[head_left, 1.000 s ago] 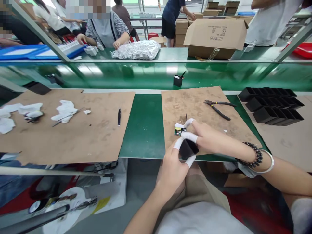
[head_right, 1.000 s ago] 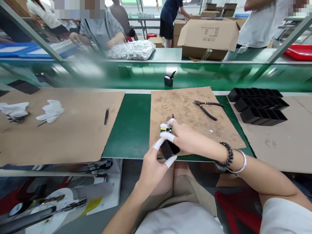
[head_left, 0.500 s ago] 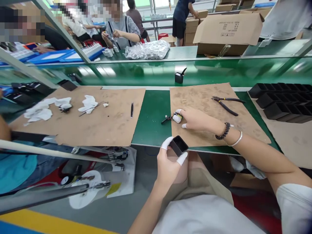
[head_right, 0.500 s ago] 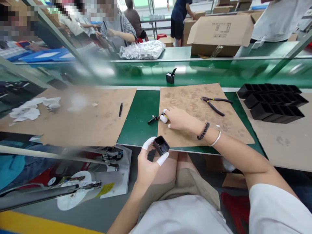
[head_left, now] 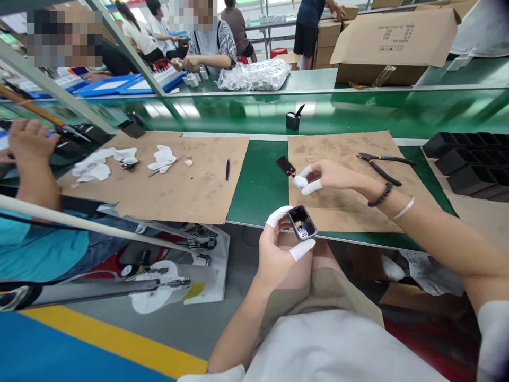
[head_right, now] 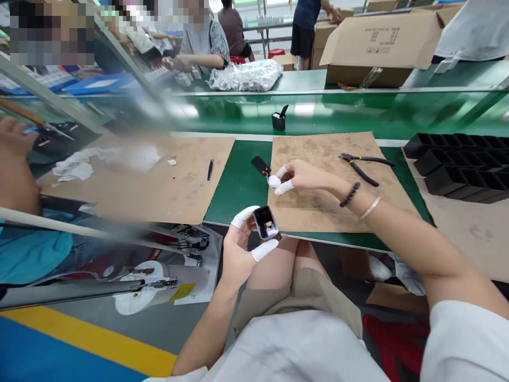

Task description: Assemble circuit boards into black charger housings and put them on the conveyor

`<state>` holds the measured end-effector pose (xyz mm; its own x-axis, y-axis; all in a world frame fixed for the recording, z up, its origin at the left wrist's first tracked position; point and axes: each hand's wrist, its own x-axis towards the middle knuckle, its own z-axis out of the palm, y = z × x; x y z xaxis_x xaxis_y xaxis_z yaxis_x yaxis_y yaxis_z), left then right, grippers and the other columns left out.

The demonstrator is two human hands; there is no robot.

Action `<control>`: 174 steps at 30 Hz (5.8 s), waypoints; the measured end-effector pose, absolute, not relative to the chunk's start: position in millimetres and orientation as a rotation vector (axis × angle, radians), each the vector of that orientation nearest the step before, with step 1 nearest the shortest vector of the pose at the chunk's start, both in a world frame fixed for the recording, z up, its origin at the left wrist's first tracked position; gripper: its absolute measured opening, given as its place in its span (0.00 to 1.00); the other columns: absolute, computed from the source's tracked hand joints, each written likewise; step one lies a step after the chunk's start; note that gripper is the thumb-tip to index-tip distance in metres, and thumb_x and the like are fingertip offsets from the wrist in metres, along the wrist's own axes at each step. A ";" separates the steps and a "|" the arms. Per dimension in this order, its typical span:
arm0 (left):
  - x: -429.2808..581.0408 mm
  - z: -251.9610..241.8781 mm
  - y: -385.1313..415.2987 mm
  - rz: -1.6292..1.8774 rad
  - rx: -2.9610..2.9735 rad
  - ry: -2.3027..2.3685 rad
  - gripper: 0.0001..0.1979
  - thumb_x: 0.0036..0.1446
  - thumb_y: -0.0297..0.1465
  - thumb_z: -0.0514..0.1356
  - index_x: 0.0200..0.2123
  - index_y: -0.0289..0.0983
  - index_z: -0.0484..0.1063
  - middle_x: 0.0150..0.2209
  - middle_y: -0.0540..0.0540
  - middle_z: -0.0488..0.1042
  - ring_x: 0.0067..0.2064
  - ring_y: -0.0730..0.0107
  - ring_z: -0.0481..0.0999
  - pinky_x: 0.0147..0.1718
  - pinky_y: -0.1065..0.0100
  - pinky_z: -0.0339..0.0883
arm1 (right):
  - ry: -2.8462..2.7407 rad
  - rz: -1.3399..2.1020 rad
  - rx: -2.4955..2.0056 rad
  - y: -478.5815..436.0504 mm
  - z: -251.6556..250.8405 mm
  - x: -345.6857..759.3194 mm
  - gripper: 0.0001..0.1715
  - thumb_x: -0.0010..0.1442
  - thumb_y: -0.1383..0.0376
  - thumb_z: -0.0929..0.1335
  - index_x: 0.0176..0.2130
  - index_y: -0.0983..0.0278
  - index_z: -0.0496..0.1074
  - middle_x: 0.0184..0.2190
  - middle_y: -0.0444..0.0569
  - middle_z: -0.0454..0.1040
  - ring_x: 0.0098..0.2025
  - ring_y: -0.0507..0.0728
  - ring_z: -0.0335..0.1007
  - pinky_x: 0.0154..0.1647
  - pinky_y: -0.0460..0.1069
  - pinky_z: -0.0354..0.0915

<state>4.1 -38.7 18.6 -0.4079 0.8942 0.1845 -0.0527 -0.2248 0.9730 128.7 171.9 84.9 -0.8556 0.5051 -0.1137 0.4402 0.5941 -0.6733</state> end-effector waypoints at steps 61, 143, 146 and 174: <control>18.4 56.0 -44.8 1.717 1.656 1.090 0.31 0.53 0.29 0.77 0.59 0.40 0.74 0.57 0.40 0.80 0.59 0.52 0.82 0.61 0.54 0.78 | -1.648 1.189 -0.392 29.4 60.6 199.3 0.22 0.51 0.60 0.83 0.45 0.55 0.80 0.46 0.52 0.80 0.51 0.65 0.80 0.55 0.63 0.78; 11.1 -26.0 -9.0 1.397 1.933 1.976 0.17 0.65 0.28 0.63 0.56 0.41 0.71 0.55 0.40 0.81 0.58 0.55 0.81 0.75 0.35 0.38 | -2.033 0.259 -1.025 53.5 26.1 206.4 0.16 0.64 0.64 0.75 0.52 0.55 0.81 0.45 0.51 0.87 0.43 0.63 0.87 0.43 0.56 0.83; 14.5 -26.3 -7.7 1.411 1.933 1.982 0.17 0.65 0.28 0.64 0.56 0.41 0.72 0.54 0.40 0.81 0.57 0.55 0.81 0.75 0.35 0.37 | -1.984 0.113 -1.045 51.3 24.7 211.8 0.14 0.64 0.62 0.75 0.51 0.56 0.82 0.45 0.53 0.86 0.42 0.65 0.86 0.42 0.58 0.83; 62.2 27.7 -7.6 1.571 1.612 1.476 0.38 0.52 0.41 0.76 0.62 0.39 0.66 0.54 0.39 0.82 0.54 0.57 0.84 0.50 0.60 0.82 | -0.635 2.061 -0.918 13.5 25.6 191.3 0.14 0.68 0.56 0.68 0.46 0.62 0.79 0.42 0.50 0.86 0.40 0.55 0.84 0.42 0.50 0.83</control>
<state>62.2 -7.6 27.7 -0.2193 0.8778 0.4258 0.3703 -0.3289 0.8687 191.3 13.5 25.6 -0.4381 0.8094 -0.3911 -0.4489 -0.5740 -0.6849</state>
